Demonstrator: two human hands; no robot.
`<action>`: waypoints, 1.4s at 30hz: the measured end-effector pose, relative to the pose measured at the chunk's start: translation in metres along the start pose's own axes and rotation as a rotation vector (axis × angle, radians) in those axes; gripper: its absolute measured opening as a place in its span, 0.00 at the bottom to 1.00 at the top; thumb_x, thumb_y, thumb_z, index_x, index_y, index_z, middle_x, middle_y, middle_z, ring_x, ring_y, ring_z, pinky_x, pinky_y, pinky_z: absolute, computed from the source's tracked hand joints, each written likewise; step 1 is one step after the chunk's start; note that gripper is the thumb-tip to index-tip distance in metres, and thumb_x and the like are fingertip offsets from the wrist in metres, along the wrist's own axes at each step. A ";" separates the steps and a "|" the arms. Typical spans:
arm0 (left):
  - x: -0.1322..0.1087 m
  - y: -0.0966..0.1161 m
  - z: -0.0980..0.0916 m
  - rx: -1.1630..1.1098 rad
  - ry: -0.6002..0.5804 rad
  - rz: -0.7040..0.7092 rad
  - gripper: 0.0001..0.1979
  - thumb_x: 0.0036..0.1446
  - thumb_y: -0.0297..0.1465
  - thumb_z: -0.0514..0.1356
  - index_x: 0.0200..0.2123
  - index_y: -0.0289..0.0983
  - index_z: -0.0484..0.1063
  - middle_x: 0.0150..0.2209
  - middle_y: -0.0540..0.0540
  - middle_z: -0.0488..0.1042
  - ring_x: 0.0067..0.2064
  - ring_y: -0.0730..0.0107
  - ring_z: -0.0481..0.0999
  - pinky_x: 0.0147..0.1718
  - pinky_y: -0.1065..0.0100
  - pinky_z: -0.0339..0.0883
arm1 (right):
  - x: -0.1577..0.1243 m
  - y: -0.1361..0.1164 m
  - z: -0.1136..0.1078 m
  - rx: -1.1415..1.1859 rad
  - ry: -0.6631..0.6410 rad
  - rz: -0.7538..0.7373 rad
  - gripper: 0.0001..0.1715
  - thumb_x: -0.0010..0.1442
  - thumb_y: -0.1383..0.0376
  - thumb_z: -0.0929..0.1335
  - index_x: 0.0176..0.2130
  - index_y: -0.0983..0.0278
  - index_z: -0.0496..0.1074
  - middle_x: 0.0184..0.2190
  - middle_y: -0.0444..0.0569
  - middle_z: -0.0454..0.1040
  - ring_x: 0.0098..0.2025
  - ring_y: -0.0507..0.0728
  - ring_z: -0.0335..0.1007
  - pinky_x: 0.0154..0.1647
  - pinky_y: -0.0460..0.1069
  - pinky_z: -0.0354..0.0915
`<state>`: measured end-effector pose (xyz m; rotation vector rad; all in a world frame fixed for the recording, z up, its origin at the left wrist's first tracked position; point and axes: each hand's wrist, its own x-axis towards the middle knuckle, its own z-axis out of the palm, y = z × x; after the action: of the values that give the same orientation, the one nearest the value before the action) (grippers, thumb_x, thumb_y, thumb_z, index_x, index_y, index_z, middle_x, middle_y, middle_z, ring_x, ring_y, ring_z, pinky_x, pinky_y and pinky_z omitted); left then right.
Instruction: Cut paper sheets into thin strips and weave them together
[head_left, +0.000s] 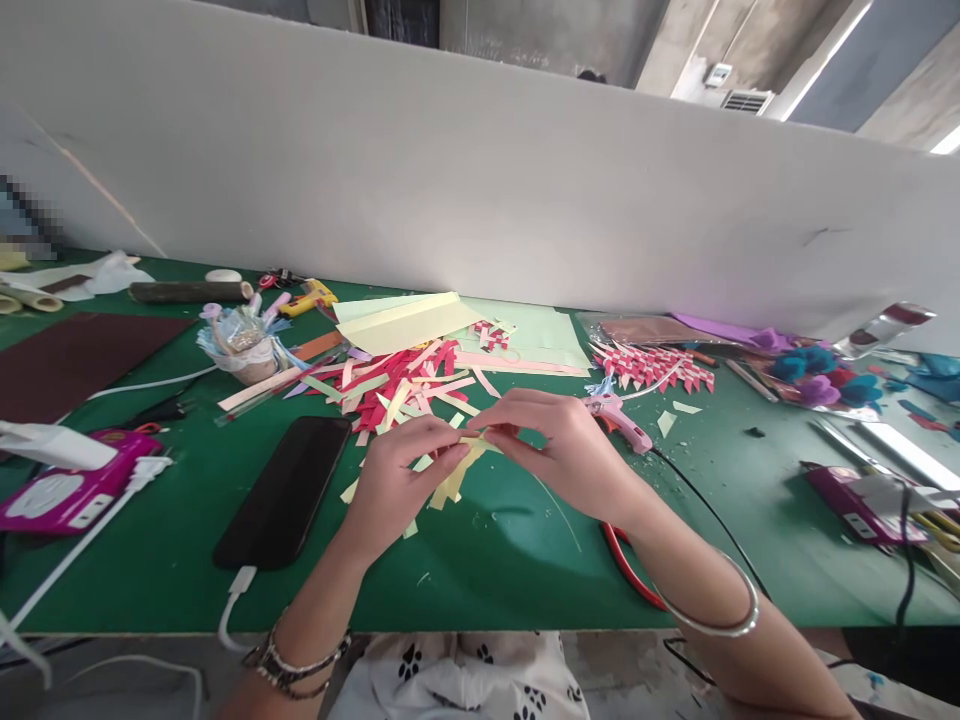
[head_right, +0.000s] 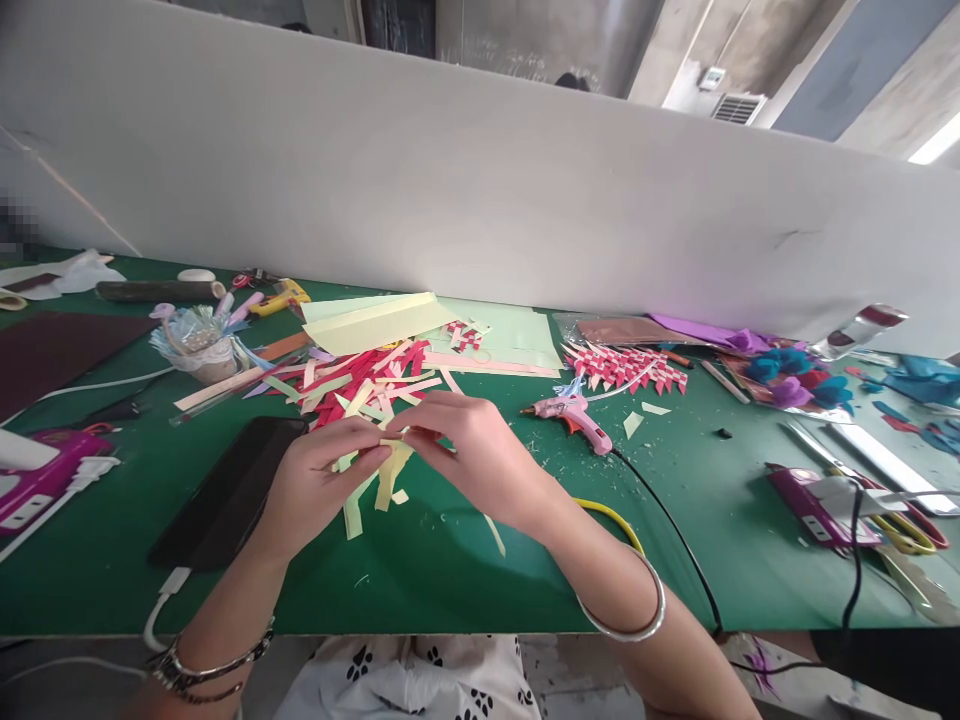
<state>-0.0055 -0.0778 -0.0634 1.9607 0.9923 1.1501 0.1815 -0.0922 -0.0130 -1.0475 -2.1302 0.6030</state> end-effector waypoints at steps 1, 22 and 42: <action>0.000 0.001 0.000 0.006 -0.006 0.003 0.07 0.55 0.31 0.58 0.30 0.40 0.77 0.28 0.47 0.73 0.29 0.71 0.71 0.27 0.74 0.63 | 0.000 0.000 0.000 0.010 0.006 -0.002 0.10 0.60 0.71 0.63 0.39 0.64 0.73 0.33 0.47 0.73 0.33 0.50 0.67 0.32 0.44 0.64; 0.003 0.001 -0.004 -0.037 -0.049 0.051 0.07 0.56 0.30 0.58 0.33 0.39 0.77 0.29 0.49 0.73 0.30 0.75 0.71 0.28 0.76 0.65 | -0.007 0.000 0.006 -0.306 0.220 -0.145 0.06 0.59 0.68 0.66 0.33 0.63 0.73 0.27 0.44 0.77 0.27 0.50 0.69 0.35 0.48 0.63; 0.002 0.005 -0.006 -0.128 -0.048 -0.083 0.07 0.56 0.33 0.58 0.32 0.40 0.76 0.30 0.49 0.72 0.32 0.73 0.69 0.29 0.75 0.64 | -0.013 -0.003 0.005 -0.361 -0.014 0.001 0.21 0.59 0.59 0.66 0.50 0.66 0.69 0.36 0.49 0.77 0.36 0.56 0.72 0.35 0.50 0.66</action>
<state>-0.0091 -0.0776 -0.0564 1.8207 0.9424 1.0890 0.1820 -0.1047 -0.0196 -1.2363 -2.3033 0.2280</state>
